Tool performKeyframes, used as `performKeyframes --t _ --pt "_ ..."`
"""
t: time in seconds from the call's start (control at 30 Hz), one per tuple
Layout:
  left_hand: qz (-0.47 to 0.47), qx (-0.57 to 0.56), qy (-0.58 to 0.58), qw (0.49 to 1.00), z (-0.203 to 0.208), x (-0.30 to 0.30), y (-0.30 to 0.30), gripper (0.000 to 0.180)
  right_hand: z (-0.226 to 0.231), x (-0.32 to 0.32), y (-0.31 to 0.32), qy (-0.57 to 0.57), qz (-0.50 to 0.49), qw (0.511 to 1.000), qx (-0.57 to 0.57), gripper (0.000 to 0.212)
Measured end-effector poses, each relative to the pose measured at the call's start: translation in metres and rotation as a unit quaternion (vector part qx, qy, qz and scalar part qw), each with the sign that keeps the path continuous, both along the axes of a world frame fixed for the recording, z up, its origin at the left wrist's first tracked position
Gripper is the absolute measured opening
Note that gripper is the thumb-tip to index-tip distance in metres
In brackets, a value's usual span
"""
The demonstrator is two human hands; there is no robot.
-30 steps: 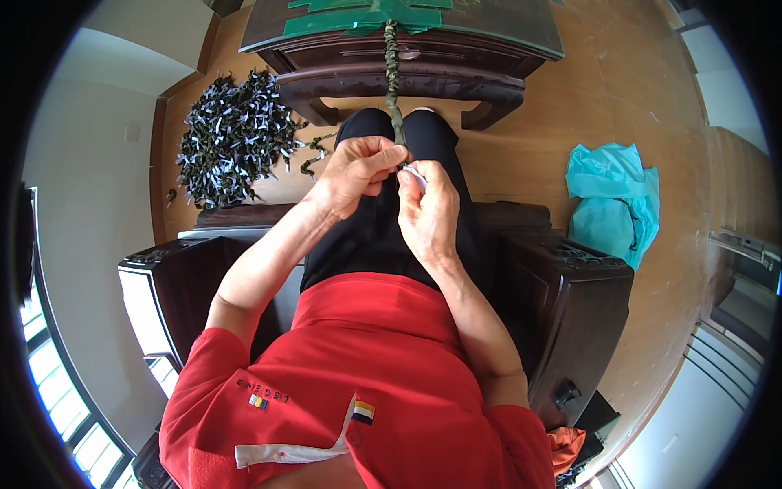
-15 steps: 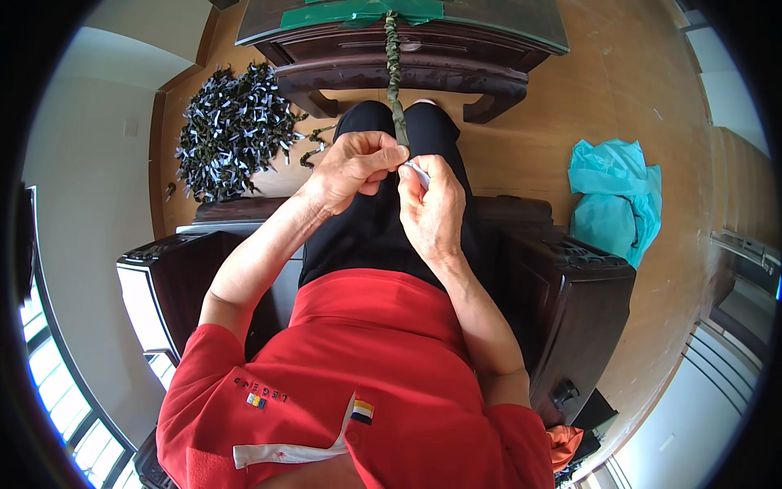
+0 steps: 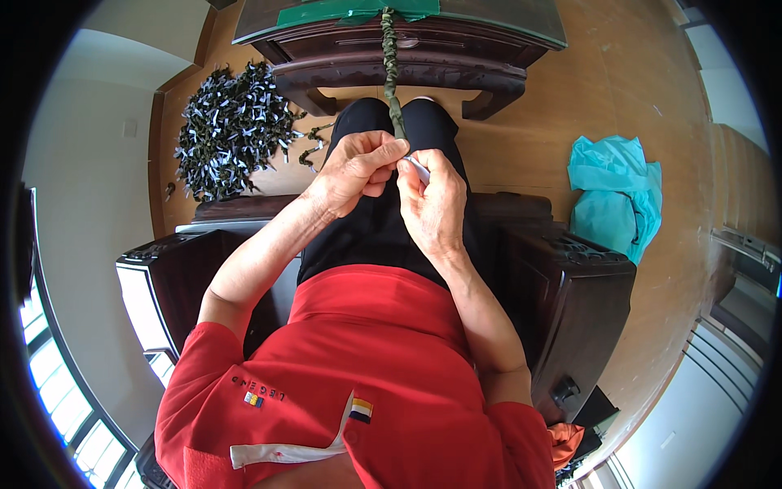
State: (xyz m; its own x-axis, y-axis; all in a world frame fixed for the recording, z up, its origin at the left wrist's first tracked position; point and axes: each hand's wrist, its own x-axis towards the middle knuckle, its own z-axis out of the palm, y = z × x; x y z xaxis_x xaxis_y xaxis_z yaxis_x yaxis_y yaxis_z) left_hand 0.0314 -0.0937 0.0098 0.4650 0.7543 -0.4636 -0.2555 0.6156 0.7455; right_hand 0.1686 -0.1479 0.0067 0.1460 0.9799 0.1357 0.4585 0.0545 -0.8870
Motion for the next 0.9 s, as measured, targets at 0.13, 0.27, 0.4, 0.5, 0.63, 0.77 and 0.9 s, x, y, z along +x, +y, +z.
performKeyframes --t 0.13,0.27,0.4,0.5,0.63,0.77,0.9 --pt "0.004 0.041 0.031 0.999 -0.002 0.005 -0.006 0.018 0.001 0.000 -0.006 0.064 -0.007 0.997 -0.038 0.007" --pt "0.025 0.034 0.043 0.998 -0.005 0.012 -0.022 0.016 0.007 0.006 -0.041 0.171 -0.027 0.975 -0.137 0.010" --pt "0.027 0.002 0.039 0.999 -0.009 0.017 -0.039 0.015 0.016 0.018 -0.091 0.269 -0.047 0.933 -0.232 0.014" --pt "-0.030 -0.029 0.020 0.999 -0.008 0.020 -0.052 0.013 0.025 0.029 -0.127 0.311 -0.057 0.910 -0.267 0.017" --pt "-0.149 0.000 0.047 0.988 0.003 0.028 -0.122 0.015 0.046 0.043 -0.162 0.206 0.014 0.917 -0.340 0.016" --pt "-0.309 0.202 0.127 0.921 0.019 0.007 -0.178 0.025 0.061 0.054 -0.214 0.163 0.069 0.926 -0.332 0.016" --pt "-0.186 0.123 0.132 0.966 0.017 0.011 -0.123 0.042 0.070 0.049 -0.254 0.157 0.095 0.942 -0.281 0.016"
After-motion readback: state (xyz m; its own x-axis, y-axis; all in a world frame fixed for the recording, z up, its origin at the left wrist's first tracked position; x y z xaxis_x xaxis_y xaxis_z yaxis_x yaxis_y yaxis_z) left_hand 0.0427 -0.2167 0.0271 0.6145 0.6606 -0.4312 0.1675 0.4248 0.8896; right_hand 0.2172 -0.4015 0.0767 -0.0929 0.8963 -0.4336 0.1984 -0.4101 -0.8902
